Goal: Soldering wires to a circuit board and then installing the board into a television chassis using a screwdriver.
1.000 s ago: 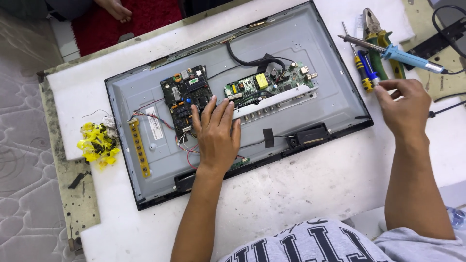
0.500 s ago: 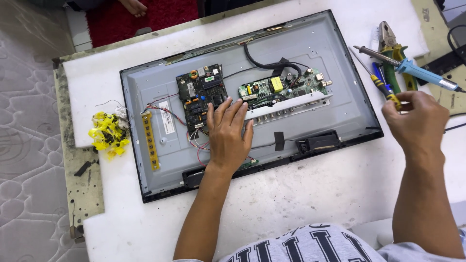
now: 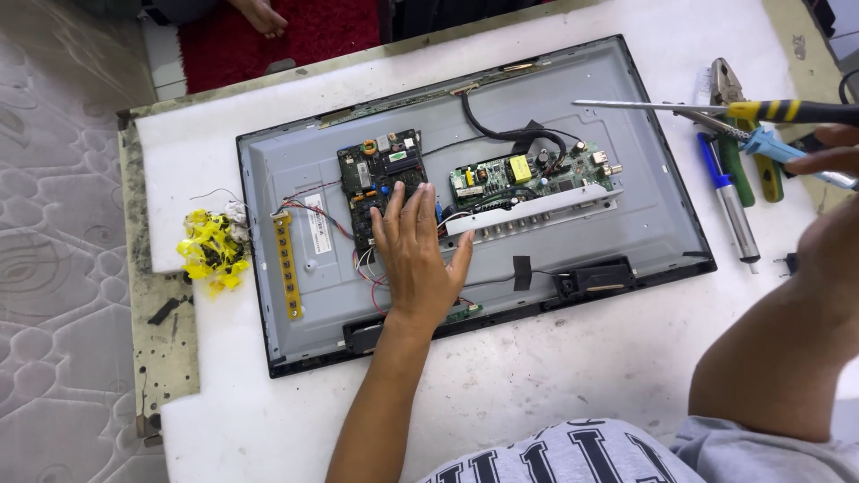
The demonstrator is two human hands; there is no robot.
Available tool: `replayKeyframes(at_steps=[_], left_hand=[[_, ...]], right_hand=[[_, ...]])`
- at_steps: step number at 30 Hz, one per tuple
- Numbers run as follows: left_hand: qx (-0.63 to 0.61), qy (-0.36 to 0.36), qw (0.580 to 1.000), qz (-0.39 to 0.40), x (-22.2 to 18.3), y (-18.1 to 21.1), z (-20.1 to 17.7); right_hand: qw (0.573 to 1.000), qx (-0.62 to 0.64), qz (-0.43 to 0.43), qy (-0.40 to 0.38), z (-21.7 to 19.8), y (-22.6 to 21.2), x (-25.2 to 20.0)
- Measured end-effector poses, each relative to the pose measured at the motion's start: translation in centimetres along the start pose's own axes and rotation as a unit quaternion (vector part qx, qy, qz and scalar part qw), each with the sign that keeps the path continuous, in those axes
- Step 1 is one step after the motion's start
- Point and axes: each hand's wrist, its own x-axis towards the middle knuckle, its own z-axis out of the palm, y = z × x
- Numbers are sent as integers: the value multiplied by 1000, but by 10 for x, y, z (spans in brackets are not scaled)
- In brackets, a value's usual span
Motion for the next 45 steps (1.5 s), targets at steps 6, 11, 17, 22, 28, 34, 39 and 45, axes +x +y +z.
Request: replayKeyframes(at_steps=[6, 11, 17, 22, 28, 34, 39, 45], left_hand=[[-30, 3, 1000, -1, 6, 5, -9], [-24, 5, 1000, -2, 6, 5, -7], [-19, -1, 1000, -2, 5, 5, -6], [-20, -5, 1000, -8, 5, 5, -6], [-28, 7, 1000, 0, 5, 4, -5], [-32, 8, 999, 1, 5, 5, -6], [-23, 4, 1000, 0, 5, 5, -6], [-32, 4, 999, 0, 5, 5, -7]], right_hand=[[976, 187, -96, 46, 113, -195, 82], [974, 182, -138, -13, 160, -191, 83], [984, 130, -116, -30, 174, -210, 79], [981, 131, -135, -38, 181, -212, 81], [981, 130, -139, -46, 187, -215, 82], [980, 140, -131, -47, 184, -216, 82], [980, 135, -135, -55, 182, -217, 84], [978, 132, -149, -67, 181, -220, 86]])
